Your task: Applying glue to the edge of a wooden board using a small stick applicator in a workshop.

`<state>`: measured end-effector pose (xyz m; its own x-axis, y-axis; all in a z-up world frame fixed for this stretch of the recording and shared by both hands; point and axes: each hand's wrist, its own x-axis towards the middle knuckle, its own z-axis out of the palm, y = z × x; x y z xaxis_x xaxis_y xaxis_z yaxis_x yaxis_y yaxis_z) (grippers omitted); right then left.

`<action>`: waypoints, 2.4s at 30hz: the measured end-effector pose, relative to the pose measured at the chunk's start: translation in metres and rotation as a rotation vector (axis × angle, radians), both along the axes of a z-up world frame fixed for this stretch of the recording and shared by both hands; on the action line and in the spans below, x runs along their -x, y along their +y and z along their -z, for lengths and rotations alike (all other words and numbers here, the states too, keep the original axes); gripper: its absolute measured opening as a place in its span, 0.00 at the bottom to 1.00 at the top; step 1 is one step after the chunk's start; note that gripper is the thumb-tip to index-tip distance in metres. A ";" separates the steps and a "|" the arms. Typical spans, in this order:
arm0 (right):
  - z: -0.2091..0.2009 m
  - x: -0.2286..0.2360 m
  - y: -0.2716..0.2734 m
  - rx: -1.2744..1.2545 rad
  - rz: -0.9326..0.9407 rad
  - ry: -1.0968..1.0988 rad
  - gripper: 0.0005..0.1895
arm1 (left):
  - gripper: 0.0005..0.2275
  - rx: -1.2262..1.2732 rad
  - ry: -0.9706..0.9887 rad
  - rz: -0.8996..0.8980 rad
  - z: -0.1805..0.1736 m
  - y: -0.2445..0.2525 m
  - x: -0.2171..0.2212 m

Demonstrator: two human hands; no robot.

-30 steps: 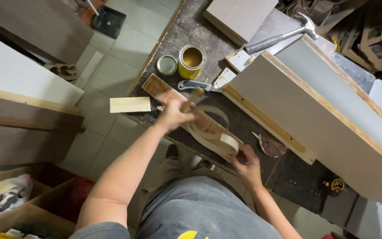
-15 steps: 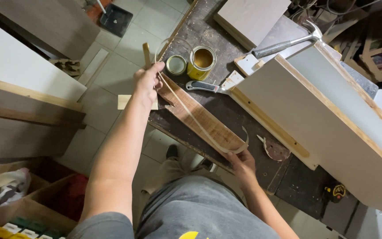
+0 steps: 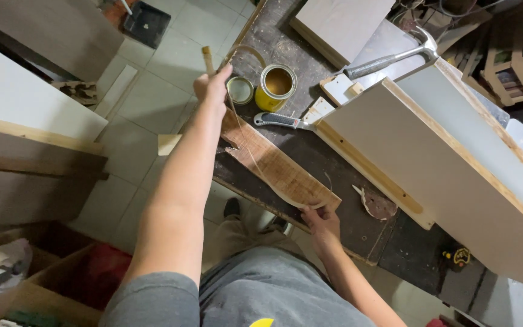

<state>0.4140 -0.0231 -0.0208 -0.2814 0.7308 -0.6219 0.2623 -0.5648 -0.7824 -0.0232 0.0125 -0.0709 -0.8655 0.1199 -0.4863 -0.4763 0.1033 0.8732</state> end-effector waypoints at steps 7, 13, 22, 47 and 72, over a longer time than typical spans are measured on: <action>-0.001 -0.015 0.005 -0.113 0.009 -0.183 0.26 | 0.18 0.324 0.125 0.310 -0.011 -0.004 -0.025; 0.006 -0.028 0.021 -0.272 -0.062 -0.246 0.20 | 0.18 0.315 0.175 0.396 -0.024 -0.022 -0.026; 0.011 -0.030 0.026 -0.336 -0.115 -0.159 0.22 | 0.19 0.444 0.203 0.446 0.052 0.014 -0.019; 0.035 -0.034 0.052 -0.772 -0.249 0.029 0.13 | 0.05 0.310 0.545 0.690 -0.036 -0.144 -0.235; 0.055 -0.052 0.070 -0.840 -0.442 0.049 0.15 | 0.14 0.724 0.726 0.923 0.001 -0.137 -0.265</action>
